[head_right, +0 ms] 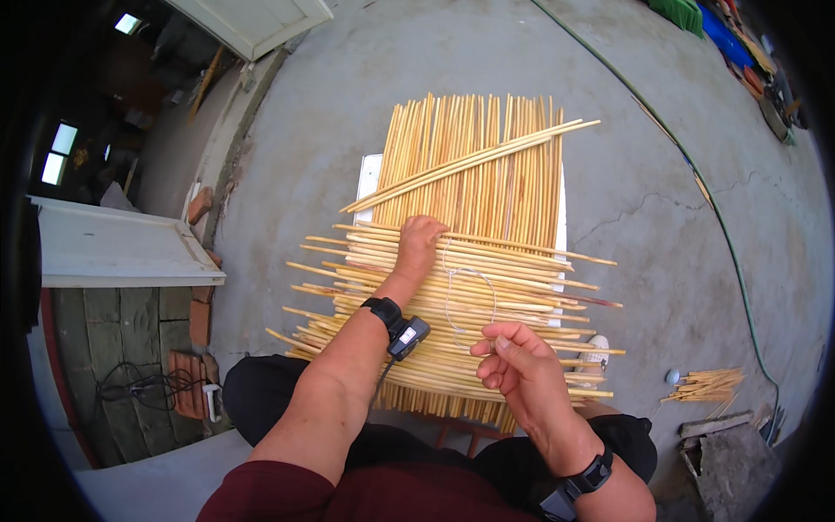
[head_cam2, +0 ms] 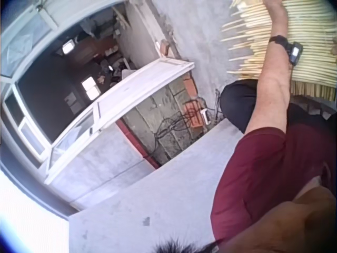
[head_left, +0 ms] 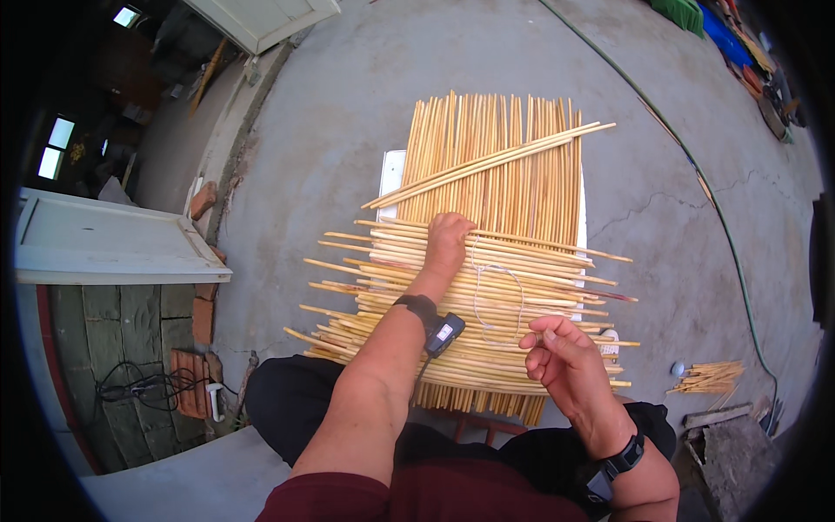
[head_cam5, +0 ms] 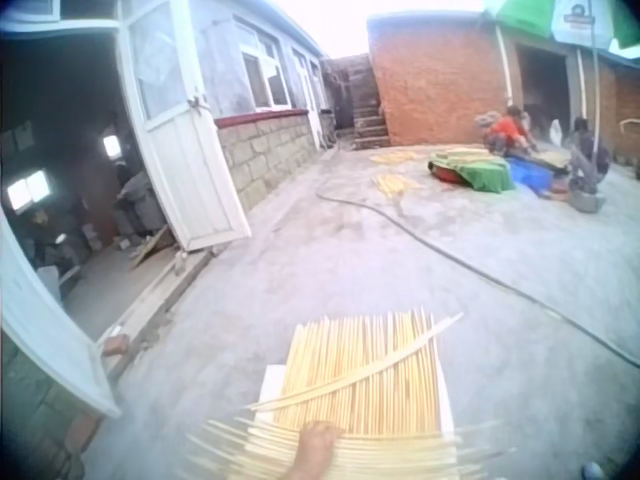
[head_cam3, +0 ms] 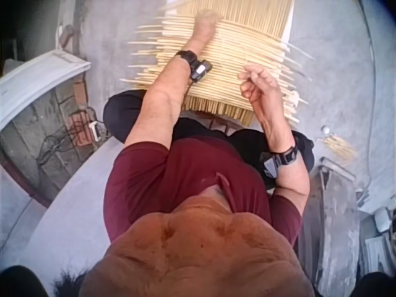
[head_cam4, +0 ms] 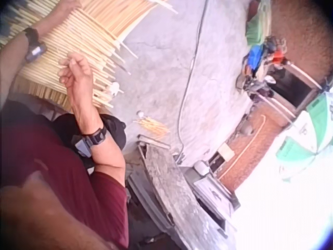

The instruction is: The person weaves together thin wooden sticks using a white string and a needle, aligning them horizontally and securing them one by one.

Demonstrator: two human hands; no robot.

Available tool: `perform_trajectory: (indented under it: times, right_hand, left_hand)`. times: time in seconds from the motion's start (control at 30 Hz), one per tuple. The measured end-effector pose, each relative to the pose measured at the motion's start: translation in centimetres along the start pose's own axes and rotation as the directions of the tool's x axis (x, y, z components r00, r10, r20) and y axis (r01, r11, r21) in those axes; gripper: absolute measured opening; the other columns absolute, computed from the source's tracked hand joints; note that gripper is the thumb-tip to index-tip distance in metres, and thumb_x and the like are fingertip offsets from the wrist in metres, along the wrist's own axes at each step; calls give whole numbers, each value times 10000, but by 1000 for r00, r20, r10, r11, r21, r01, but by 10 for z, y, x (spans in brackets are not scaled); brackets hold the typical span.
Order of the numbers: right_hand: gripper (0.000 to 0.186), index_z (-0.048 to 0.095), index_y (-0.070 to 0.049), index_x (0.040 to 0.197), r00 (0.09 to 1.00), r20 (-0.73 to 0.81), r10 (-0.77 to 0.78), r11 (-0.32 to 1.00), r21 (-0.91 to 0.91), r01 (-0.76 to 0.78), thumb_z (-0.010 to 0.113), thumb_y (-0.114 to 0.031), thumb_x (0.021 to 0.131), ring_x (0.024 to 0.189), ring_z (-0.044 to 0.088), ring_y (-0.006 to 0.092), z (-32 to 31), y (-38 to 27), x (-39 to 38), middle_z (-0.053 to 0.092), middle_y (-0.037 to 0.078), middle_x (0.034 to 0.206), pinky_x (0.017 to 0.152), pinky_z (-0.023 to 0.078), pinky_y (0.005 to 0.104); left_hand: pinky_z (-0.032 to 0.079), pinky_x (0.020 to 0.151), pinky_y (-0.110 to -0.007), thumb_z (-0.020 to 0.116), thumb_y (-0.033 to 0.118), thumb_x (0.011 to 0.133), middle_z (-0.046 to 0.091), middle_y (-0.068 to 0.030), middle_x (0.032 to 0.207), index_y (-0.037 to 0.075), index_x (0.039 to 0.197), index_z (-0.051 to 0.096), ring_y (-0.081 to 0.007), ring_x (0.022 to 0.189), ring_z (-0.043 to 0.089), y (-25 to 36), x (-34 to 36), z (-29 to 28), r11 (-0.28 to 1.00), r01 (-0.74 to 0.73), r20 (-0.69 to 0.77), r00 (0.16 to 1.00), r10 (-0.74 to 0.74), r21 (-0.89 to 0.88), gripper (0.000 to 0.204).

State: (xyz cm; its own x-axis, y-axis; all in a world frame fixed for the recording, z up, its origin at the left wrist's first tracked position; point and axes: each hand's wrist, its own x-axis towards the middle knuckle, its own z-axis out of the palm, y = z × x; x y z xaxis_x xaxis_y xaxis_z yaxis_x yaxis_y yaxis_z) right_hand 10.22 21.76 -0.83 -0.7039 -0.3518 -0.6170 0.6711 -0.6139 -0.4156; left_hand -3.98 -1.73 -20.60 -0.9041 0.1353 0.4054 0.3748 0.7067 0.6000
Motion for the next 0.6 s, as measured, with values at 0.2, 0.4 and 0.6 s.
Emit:
perform_trajectory:
  times: [0.2,0.4,0.6]
  right_hand:
    - [143,575,-32,1069,1000,2,4,1000,3,-4,490,-102,979,691,636,128,-5,2,-2,664,100,922,601,489,226]
    - [124,595,-38,1019,999,-43,31,999,-37,-33,513,-119,973,642,618,120,-7,11,10,666,91,870,579,502,225]
    - [127,597,-42,1025,991,-78,111,984,-131,-121,505,-117,979,663,624,111,-10,31,20,668,82,884,594,498,222]
  left_hand:
    - [448,811,-376,634,-67,733,608,-82,858,71,837,671,-293,876,551,1,0,4,999,-24,-13,1000,25,36,176]
    - [442,820,-372,628,-66,737,610,-81,864,67,835,661,-288,887,549,3,0,1,998,-26,-10,1000,27,55,169]
    - [427,810,-385,655,-1,726,588,-60,866,102,842,686,-277,895,535,5,-1,1,999,-21,-3,1000,21,35,158]
